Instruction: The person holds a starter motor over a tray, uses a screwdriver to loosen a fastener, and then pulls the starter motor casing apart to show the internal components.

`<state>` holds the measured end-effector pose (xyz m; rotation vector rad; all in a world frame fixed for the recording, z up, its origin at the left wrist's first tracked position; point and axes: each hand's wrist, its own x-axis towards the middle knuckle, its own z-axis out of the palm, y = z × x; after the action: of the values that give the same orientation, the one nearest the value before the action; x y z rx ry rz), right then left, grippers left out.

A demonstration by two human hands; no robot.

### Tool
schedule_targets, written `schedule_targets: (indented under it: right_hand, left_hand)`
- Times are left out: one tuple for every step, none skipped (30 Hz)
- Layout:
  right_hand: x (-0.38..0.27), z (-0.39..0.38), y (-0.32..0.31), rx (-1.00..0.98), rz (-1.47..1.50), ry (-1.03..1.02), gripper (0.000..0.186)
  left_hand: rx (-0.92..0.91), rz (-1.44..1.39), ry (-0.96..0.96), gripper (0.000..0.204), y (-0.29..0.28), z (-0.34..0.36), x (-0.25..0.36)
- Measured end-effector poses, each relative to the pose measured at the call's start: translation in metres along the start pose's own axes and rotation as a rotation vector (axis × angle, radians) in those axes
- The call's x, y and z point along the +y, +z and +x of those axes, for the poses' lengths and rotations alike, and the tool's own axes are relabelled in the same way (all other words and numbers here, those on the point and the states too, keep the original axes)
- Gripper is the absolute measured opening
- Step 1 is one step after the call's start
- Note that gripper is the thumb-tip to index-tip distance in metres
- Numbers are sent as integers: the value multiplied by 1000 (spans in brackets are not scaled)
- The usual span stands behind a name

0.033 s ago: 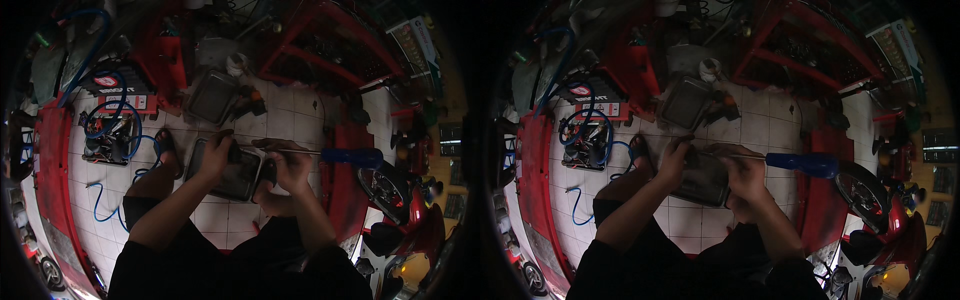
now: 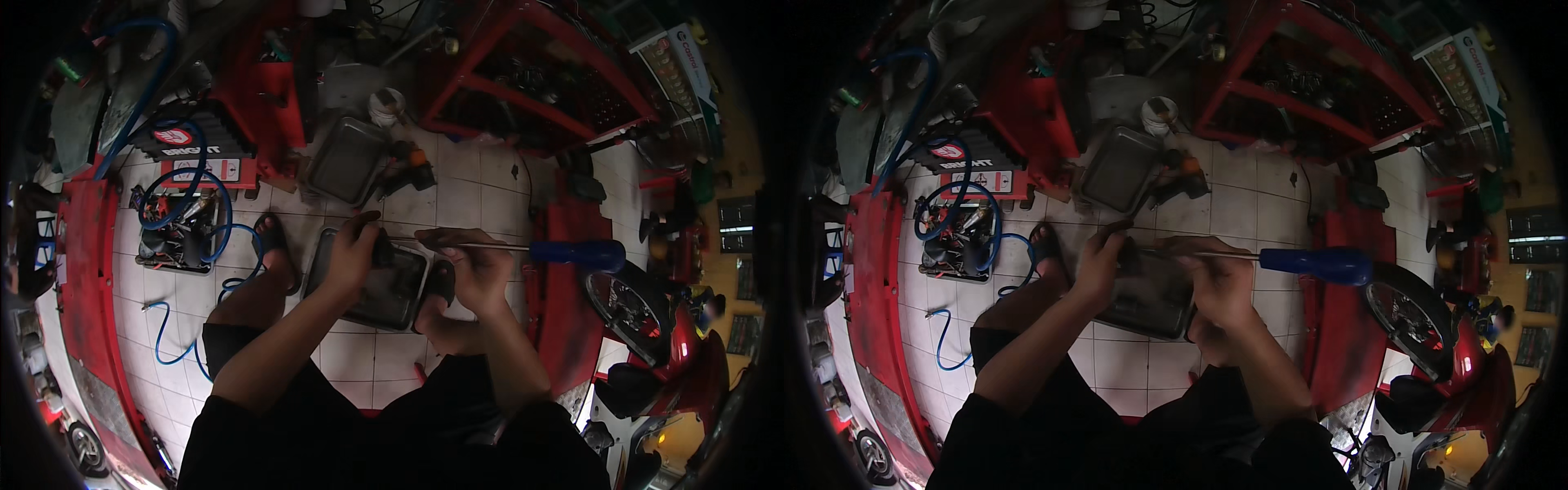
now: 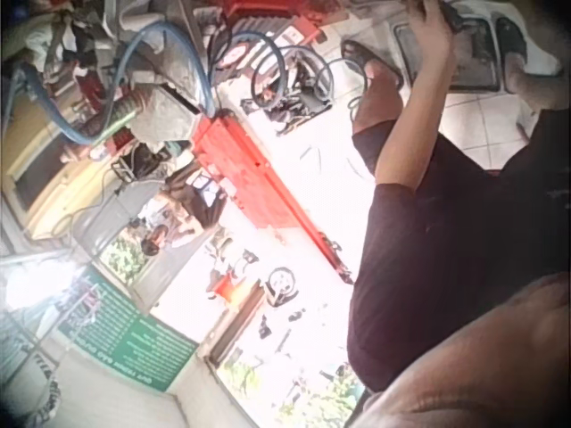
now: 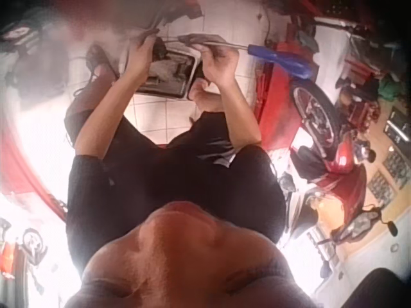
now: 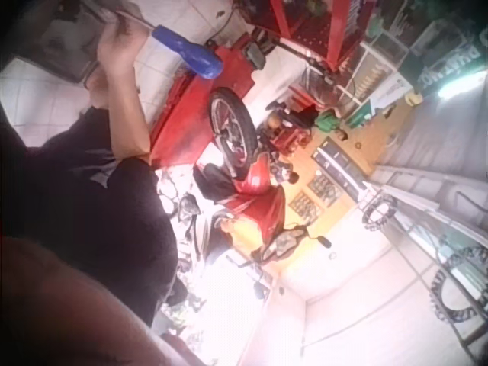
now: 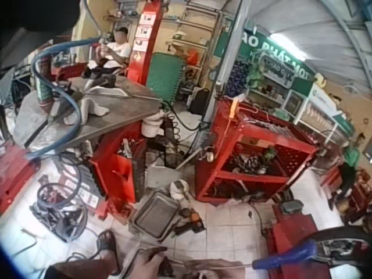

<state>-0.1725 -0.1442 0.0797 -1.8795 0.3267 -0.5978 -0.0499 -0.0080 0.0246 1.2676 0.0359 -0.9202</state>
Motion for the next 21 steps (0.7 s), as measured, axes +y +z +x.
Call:
schedule_targets:
  right_hand:
    - [2, -5, -8, 46, 45, 52, 11]
    - [0, -8, -4, 87, 111, 107, 10]
    - [-11, -3, 5, 95, 219, 57, 9]
    - [-10, -4, 11, 105, 236, 24, 9]
    - [-10, -5, 16, 118, 238, -9, 8]
    - [-10, -6, 21, 129, 241, -42, 8]
    - [-8, -8, 26, 138, 251, -61, 8]
    - [-6, -10, 32, 148, 262, -79, 8]
    - [-5, -11, 37, 158, 272, -96, 8]
    - [-5, -12, 41, 181, 285, -82, 8]
    - [-6, -12, 42, 203, 295, -69, 8]
    - [-7, -12, 43, 225, 304, -56, 8]
    - [-6, -13, 41, 213, 288, -79, 7]
    - [-5, -11, 41, 190, 279, -114, 7]
    - [-5, -8, 40, 168, 270, -148, 6]
    - [-6, -4, 36, 83, 210, -159, 7]
    - [-5, -2, 29, 5, 148, -164, 7]
    - [-6, 1, 25, -72, 87, -169, 9]
    - [-9, 3, 25, -80, 94, -142, 11]
    - [-12, 4, 24, -83, 99, -108, 13]
    - [-13, 4, 24, -86, 105, -75, 16]
  left_hand:
    - [-12, 68, 38, 39, 7, 4, -9]
    - [-5, 148, 74, 38, 4, 2, -13]
    - [-15, 112, 107, 37, 5, 4, -12]
    - [4, 113, 140, 37, 1, 4, -13]
    - [11, 105, 170, 37, -3, 8, -17]
    - [19, 97, 201, 37, -7, 10, -21]
    - [25, 91, 201, 37, -11, 12, -25]
    - [31, 87, 200, 37, -15, 12, -25]
    - [36, 85, 199, 36, -18, 12, -27]
    - [39, 85, 204, 36, -21, 13, -28]
    - [38, 84, 211, 36, -19, 13, -24]
    - [32, 92, 223, 36, -19, 16, -24]
    - [25, 100, 227, 35, -19, 15, -27]
    - [22, 114, 250, 35, -21, 18, -26]
    - [18, 109, 246, 35, -23, 21, -26]
    - [15, 104, 239, 35, -25, 23, -26]
    - [7, 85, 200, 35, -25, 23, -24]
    - [-2, 65, 161, 35, -25, 22, -22]
    - [1, 37, 115, 35, -24, 22, -21]
    - [0, 11, 63, 35, -20, 20, -19]
    - [-1, -15, 12, 35, -17, 18, -18]
